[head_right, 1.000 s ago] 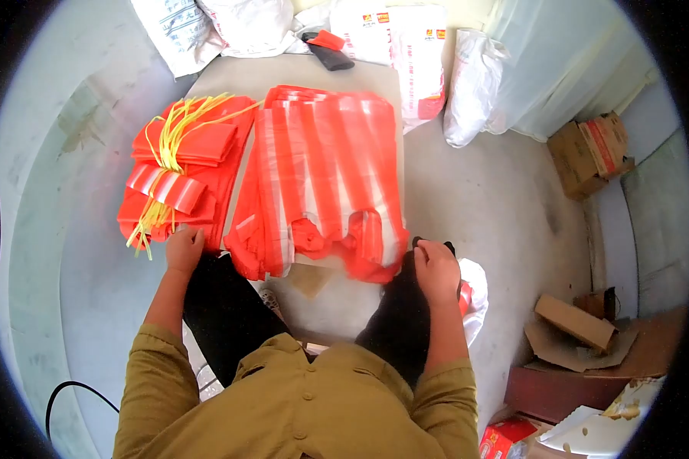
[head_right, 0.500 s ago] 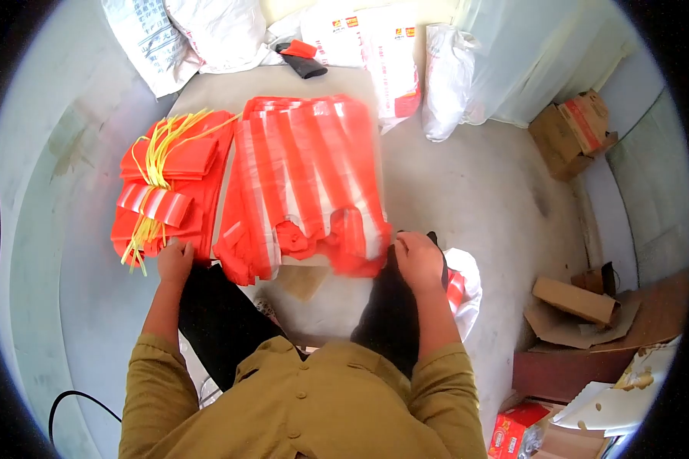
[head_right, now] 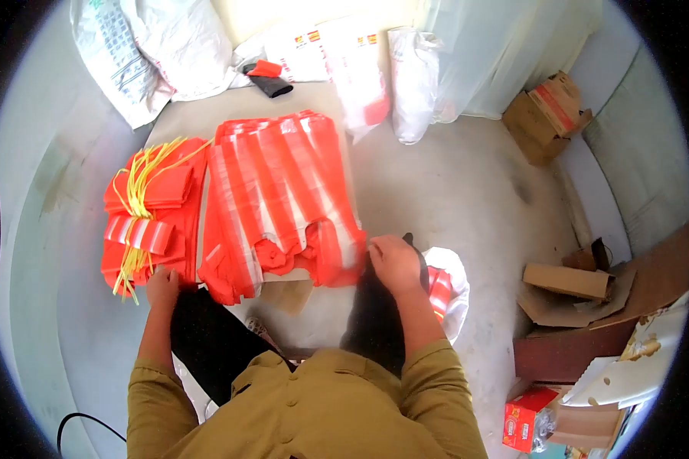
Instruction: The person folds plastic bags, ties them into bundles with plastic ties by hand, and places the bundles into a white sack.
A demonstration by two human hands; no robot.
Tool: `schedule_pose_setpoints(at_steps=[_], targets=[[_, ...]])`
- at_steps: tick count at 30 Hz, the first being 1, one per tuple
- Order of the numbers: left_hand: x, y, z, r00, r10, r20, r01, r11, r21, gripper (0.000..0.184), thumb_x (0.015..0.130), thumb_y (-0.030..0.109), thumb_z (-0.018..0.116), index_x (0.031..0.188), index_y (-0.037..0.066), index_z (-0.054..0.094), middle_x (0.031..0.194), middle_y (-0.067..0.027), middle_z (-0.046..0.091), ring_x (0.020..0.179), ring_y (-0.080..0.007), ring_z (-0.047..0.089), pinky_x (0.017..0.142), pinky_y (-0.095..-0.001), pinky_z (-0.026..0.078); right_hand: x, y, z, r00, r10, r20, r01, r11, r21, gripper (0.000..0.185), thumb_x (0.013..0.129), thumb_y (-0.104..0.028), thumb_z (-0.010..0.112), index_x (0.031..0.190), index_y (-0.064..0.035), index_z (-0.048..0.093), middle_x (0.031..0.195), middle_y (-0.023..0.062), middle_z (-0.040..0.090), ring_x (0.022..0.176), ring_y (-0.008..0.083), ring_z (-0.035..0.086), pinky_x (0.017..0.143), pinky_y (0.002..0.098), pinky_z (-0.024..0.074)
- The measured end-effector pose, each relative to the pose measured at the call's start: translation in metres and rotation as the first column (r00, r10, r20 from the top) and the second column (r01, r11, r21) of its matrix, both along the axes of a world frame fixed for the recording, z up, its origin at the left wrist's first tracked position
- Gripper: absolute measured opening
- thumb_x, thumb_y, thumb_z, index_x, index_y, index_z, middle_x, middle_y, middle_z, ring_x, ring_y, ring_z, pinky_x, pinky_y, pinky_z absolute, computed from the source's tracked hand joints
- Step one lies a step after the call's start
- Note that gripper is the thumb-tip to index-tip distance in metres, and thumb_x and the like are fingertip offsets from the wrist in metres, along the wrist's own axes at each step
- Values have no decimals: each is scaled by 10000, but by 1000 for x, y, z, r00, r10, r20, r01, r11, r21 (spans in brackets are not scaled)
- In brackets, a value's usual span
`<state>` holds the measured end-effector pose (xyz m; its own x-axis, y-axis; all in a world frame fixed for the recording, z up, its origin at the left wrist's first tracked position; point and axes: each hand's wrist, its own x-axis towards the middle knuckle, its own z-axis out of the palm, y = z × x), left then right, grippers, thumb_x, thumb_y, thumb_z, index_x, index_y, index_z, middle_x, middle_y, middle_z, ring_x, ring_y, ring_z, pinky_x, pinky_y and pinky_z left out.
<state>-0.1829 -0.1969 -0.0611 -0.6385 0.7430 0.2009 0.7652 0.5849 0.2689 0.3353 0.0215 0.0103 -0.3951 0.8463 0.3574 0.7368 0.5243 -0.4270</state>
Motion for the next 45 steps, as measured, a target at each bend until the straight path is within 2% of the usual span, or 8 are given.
schedule_pose_setpoints(at_steps=[3,6,12,24,27,45], targets=[[-1,0,0,1000,-9,14,9,1000,-6,391,962,349,611,796,8,706,826,-233,705,785,-432,684,725,-529,537,0,0,-2,1000,-3,1,3,1000,31,161,936,-206,649,995,-75,720,1006,121,720,979,341,676,844,445,551],[-4,0,-2,1000,-18,15,18,1000,-4,396,962,346,610,775,6,688,807,-233,696,770,-434,677,716,-531,531,0,-1,2,1000,-21,12,22,1000,-11,171,939,-217,645,999,-77,723,1010,122,719,979,340,677,840,447,550],[-9,-2,-11,999,-45,-11,45,998,35,409,960,350,610,740,9,664,764,-222,681,736,-432,668,680,-533,524,3,0,-1,1000,-3,-12,3,999,54,132,913,-167,691,993,-69,728,957,89,723,930,311,689,801,412,559],[-12,-4,-12,998,-52,-23,52,999,12,392,963,350,603,767,20,685,759,-213,689,720,-419,677,668,-524,528,5,0,0,1000,5,6,-5,999,46,137,917,-173,689,997,-69,727,956,99,716,934,321,686,805,426,558],[-10,-4,-10,999,-47,-18,47,999,15,390,963,353,604,775,23,692,760,-210,692,724,-419,679,671,-522,531,4,-1,2,1000,-2,-23,2,1000,25,175,956,-232,634,956,-75,711,954,123,702,945,348,672,823,459,546],[-10,-6,-10,1000,-22,20,21,999,32,396,950,350,615,753,14,688,751,-213,687,732,-413,681,682,-518,532,3,-1,5,1000,-9,-3,9,999,34,145,922,-186,684,1004,-77,735,949,92,715,934,319,685,809,423,555]])
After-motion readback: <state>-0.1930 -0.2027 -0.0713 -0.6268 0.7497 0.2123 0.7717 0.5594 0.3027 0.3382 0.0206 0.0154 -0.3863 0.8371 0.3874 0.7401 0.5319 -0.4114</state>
